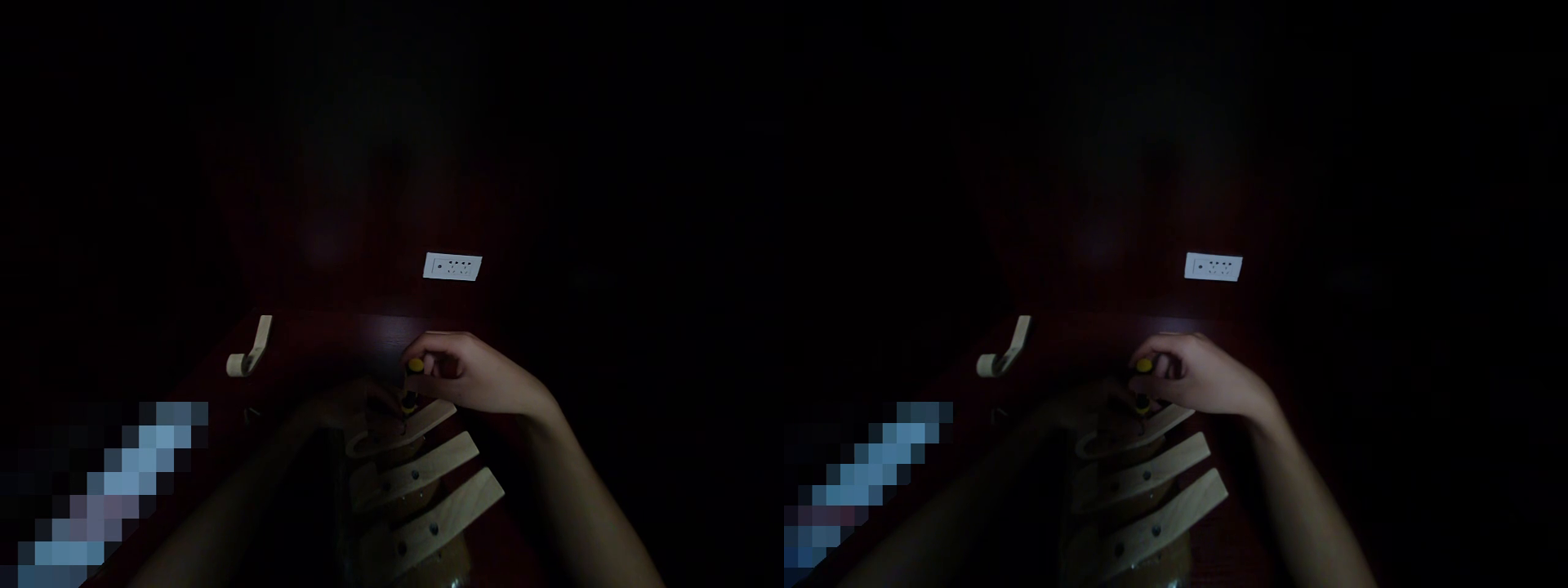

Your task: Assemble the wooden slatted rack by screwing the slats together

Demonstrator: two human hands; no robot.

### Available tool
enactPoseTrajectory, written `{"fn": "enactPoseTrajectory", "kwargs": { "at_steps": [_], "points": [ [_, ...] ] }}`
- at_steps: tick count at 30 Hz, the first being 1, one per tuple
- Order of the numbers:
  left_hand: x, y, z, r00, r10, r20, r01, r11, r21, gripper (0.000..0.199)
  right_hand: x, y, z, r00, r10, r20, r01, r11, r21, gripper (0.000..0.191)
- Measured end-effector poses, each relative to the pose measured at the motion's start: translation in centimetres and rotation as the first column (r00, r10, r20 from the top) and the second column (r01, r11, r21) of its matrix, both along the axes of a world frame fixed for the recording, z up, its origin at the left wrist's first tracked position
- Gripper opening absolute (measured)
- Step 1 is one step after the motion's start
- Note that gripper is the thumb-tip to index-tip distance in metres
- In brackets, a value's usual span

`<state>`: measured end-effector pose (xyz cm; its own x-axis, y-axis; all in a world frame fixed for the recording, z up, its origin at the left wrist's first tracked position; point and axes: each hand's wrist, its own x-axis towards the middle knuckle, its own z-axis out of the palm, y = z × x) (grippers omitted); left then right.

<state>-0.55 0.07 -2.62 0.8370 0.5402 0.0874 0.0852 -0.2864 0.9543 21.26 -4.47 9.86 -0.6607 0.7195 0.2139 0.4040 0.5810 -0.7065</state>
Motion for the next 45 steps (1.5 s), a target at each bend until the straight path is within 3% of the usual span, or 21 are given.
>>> {"fn": "enactPoseTrajectory", "kwargs": {
  "at_steps": [4,10,15,20,26,30,34,39,45],
  "points": [
    [0.1,0.3,-0.4,1.0,-0.005,0.0,0.005,1.0,0.002,0.021,0.4,-0.1,0.0,0.998,0.055,-0.016,-0.056,0.996,-0.071,0.024],
    [-0.1,0.7,-1.2,0.999,-0.015,0.042,0.015,1.0,0.001,0.027,0.9,-0.1,0.2,0.994,0.106,-0.015,-0.107,0.992,-0.071,0.03],
    [0.0,0.8,-1.3,1.0,0.009,0.028,-0.006,0.992,-0.126,0.029,0.8,-0.3,0.3,0.997,0.077,0.001,-0.077,0.995,-0.069,0.03],
    [0.0,0.8,-1.2,0.999,-0.041,0.034,0.042,0.998,-0.05,0.024,0.5,-0.1,0.1,0.999,0.034,-0.021,-0.036,0.995,-0.092,0.023],
    [-0.5,0.8,-1.2,0.999,-0.047,0.011,0.047,0.999,0.015,0.024,0.5,0.0,0.0,0.999,-0.025,-0.043,0.026,0.999,0.028,0.022],
    [-0.5,0.6,-0.6,0.998,-0.057,0.029,0.057,0.998,0.015,0.021,0.5,0.0,-0.1,0.998,-0.057,-0.004,0.057,0.998,0.036,0.022],
    [-0.3,0.3,-0.2,0.999,-0.035,0.031,0.036,0.999,-0.014,0.02,0.7,-0.3,0.2,0.999,-0.043,0.033,0.043,0.999,0.014,0.021],
    [0.0,0.5,-0.7,1.0,-0.005,0.024,0.007,0.997,-0.072,0.015,1.1,-1.2,0.8,0.999,0.01,0.034,-0.009,1.0,-0.029,0.023],
    [-0.3,1.0,-1.1,0.998,-0.058,0.035,0.058,0.998,0.009,0.023,1.4,-1.6,1.4,0.998,0.002,0.066,0.0,1.0,-0.027,0.021]
  ]
}}
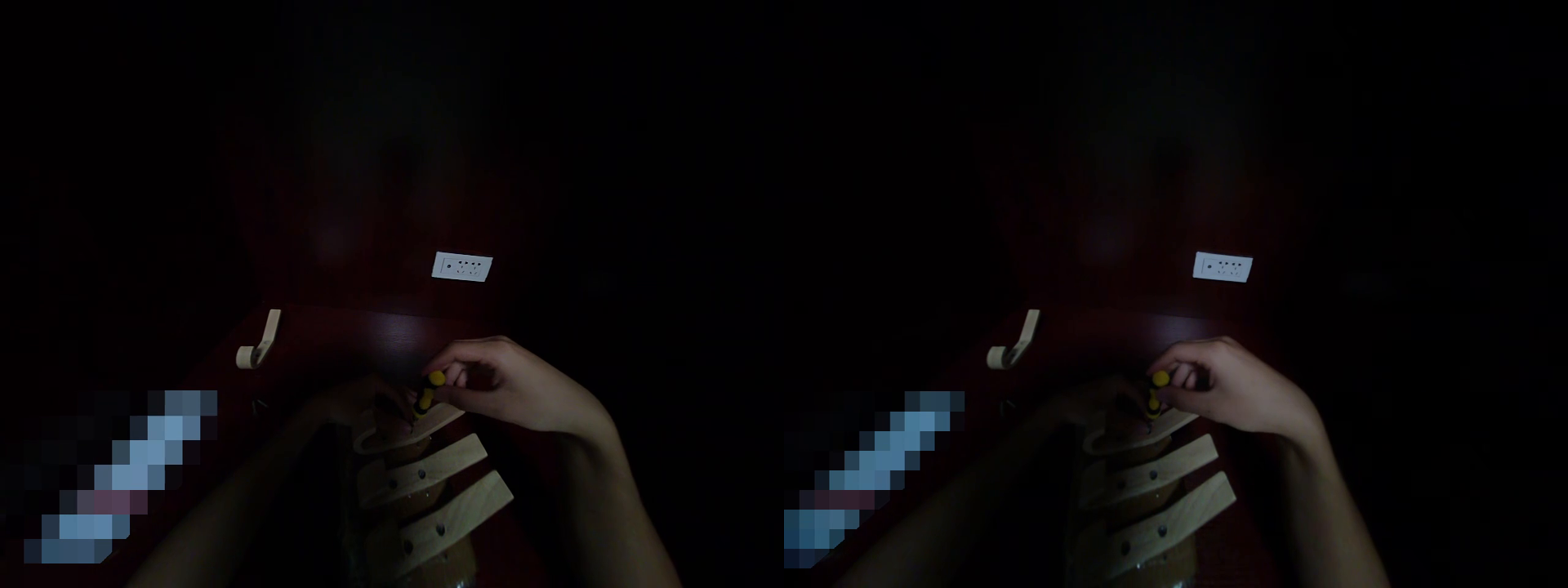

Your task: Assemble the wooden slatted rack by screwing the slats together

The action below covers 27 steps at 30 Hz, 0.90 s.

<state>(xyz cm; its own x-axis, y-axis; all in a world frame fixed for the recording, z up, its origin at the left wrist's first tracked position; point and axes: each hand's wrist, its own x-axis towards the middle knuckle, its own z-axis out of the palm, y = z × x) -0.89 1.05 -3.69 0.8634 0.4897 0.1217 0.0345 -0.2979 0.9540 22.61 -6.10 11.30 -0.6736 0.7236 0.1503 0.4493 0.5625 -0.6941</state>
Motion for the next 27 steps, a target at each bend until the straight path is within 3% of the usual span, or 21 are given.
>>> {"fn": "enactPoseTrajectory", "kwargs": {
  "at_steps": [6,13,20,27],
  "points": [
    [0.2,-0.7,0.8,1.0,0.021,-0.009,-0.022,1.0,-0.013,0.022,0.0,0.0,0.2,1.0,-0.013,-0.005,0.013,1.0,0.022,0.018],
    [0.0,-0.1,0.3,0.999,-0.03,0.024,0.028,0.997,0.073,0.023,0.0,0.0,0.0,0.999,-0.037,0.017,0.035,0.993,0.115,0.023],
    [0.1,-0.7,1.0,0.999,0.043,0.007,-0.043,0.998,0.052,0.02,-1.0,0.1,-0.5,0.998,-0.065,0.016,0.061,0.98,0.19,0.016],
    [0.0,-0.1,0.2,0.999,-0.028,0.022,0.027,0.999,0.038,0.022,-1.0,0.4,-0.5,0.999,-0.025,0.045,0.018,0.989,0.146,0.018]
  ]
}}
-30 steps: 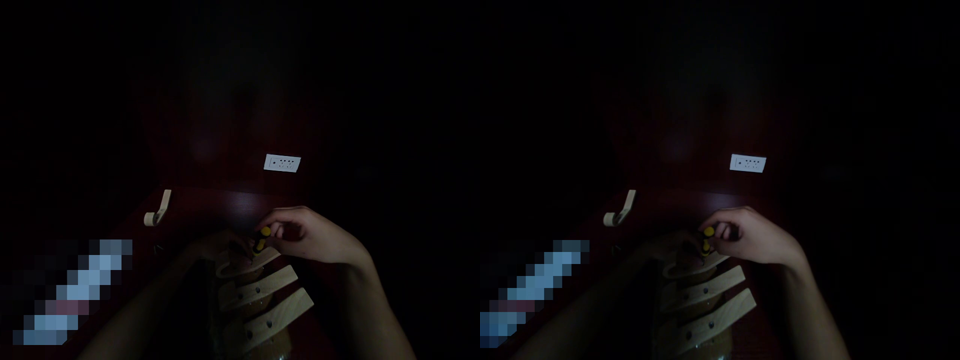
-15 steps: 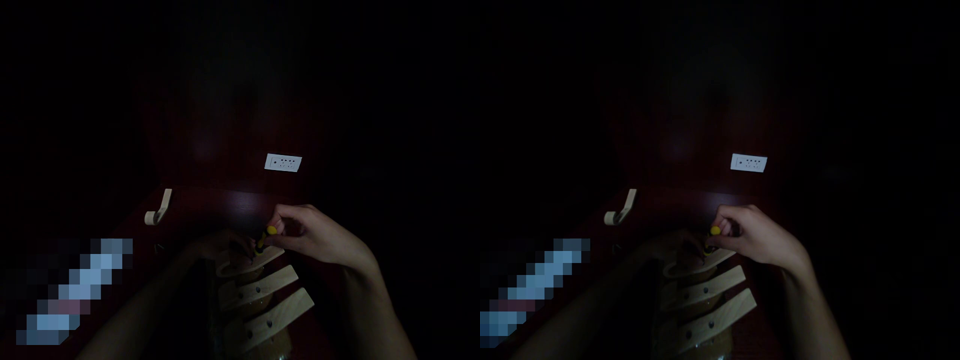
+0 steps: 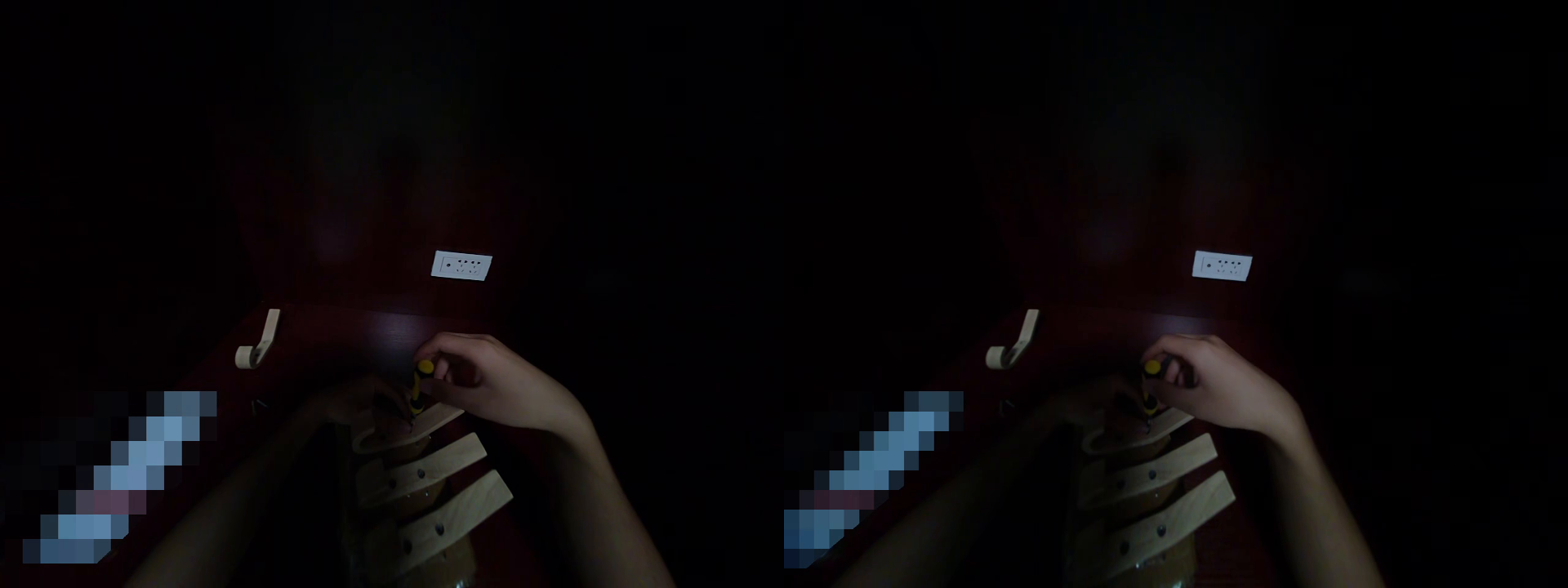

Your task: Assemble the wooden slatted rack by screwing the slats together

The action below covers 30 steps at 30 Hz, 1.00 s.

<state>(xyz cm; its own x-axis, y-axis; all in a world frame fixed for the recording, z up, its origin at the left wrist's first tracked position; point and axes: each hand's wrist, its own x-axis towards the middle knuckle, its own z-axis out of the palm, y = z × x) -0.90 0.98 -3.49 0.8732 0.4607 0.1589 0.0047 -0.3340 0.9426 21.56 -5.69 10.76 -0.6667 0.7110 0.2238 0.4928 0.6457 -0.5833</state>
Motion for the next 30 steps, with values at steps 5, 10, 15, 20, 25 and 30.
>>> {"fn": "enactPoseTrajectory", "kwargs": {
  "at_steps": [5,10,15,20,25,30],
  "points": [
    [0.1,0.0,0.0,0.999,0.039,-0.002,-0.039,0.999,0.029,0.021,0.4,-0.1,0.3,0.999,0.04,-0.013,-0.04,0.999,-0.009,0.023],
    [0.0,-0.2,-0.3,0.998,0.07,-0.009,-0.07,0.997,-0.027,0.023,1.0,-0.3,0.5,0.997,0.075,0.027,-0.073,0.995,-0.071,0.029],
    [0.0,-0.3,-0.4,0.998,0.067,-0.018,-0.067,0.998,-0.018,0.024,0.9,-0.1,0.4,0.999,0.029,0.035,-0.027,0.998,-0.057,0.023],
    [-0.2,0.1,-0.4,0.999,0.03,-0.018,-0.03,0.999,0.015,0.026,0.4,0.4,-0.2,1.0,-0.003,0.03,0.004,1.0,-0.007,0.017],
    [-0.2,-0.2,0.2,0.999,0.028,-0.02,-0.028,0.999,0.029,0.02,0.3,0.7,-0.5,1.0,-0.024,-0.003,0.024,0.999,0.03,0.025],
    [0.0,-1.0,1.2,0.997,0.063,-0.04,-0.064,0.997,-0.04,0.02,0.1,0.6,-0.6,0.998,-0.043,0.04,0.041,0.998,0.053,0.024]
  ]
}}
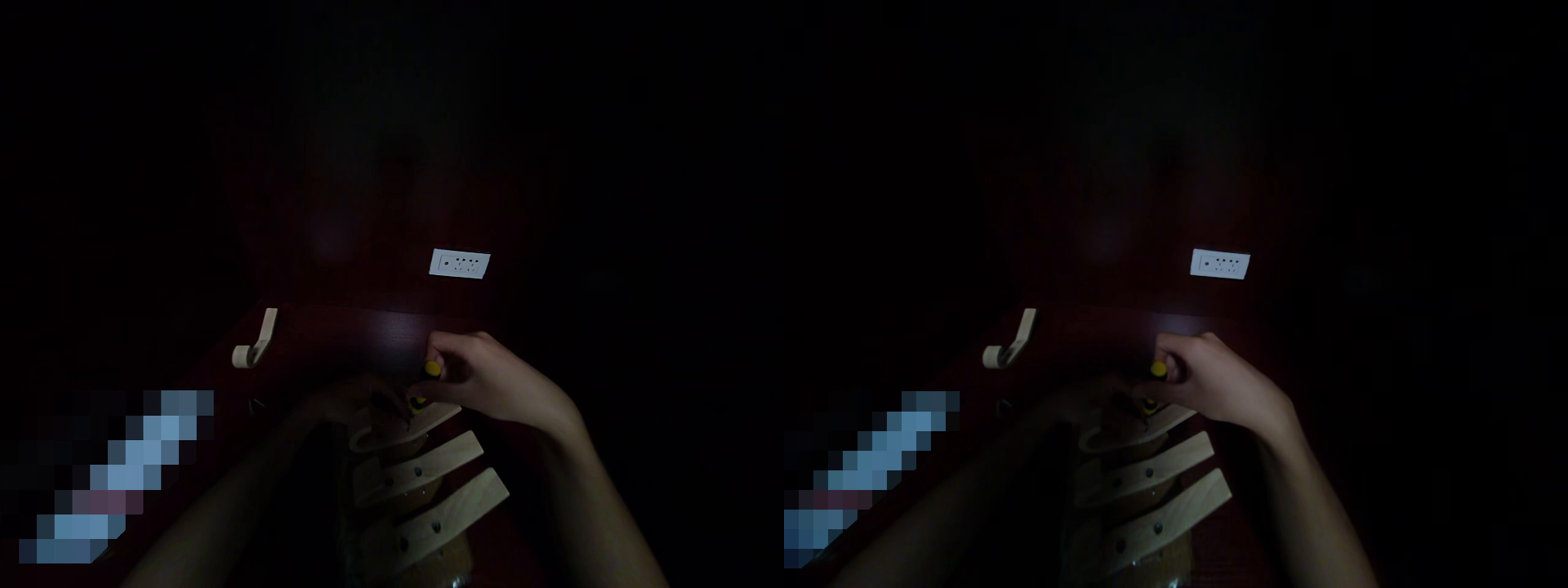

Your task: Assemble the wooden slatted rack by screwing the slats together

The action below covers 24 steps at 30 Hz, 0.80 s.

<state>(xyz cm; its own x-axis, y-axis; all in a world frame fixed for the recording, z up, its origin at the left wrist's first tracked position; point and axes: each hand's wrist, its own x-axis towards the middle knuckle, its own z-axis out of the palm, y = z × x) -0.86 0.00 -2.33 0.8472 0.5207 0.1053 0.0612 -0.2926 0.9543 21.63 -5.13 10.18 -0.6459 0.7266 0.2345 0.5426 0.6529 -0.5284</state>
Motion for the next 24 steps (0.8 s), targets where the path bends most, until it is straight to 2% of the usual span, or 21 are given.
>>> {"fn": "enactPoseTrajectory", "kwargs": {
  "at_steps": [4,8,13,18,24],
  "points": [
    [0.2,0.1,0.0,1.0,0.001,0.003,-0.001,1.0,0.003,0.019,-0.1,-0.1,0.1,1.0,0.005,0.024,-0.005,1.0,-0.003,0.017],
    [0.1,0.8,-0.7,0.998,-0.045,0.04,0.045,0.999,0.003,0.017,0.0,-0.5,0.7,0.999,0.053,-0.006,-0.053,0.998,-0.033,0.021],
    [-0.1,1.0,-1.5,0.997,-0.041,0.071,0.041,0.999,-0.006,0.02,0.8,-1.1,1.4,0.995,0.094,0.018,-0.091,0.989,-0.117,0.024],
    [-0.1,0.9,-1.3,0.997,-0.051,0.05,0.049,0.997,0.051,0.023,1.1,-1.2,1.7,0.998,0.06,0.016,-0.057,0.987,-0.152,0.021],
    [-0.1,1.0,-1.3,0.998,-0.048,0.032,0.044,0.994,0.105,0.022,0.7,-1.0,1.4,1.0,0.021,-0.006,-0.021,0.995,-0.101,0.016]
  ]
}}
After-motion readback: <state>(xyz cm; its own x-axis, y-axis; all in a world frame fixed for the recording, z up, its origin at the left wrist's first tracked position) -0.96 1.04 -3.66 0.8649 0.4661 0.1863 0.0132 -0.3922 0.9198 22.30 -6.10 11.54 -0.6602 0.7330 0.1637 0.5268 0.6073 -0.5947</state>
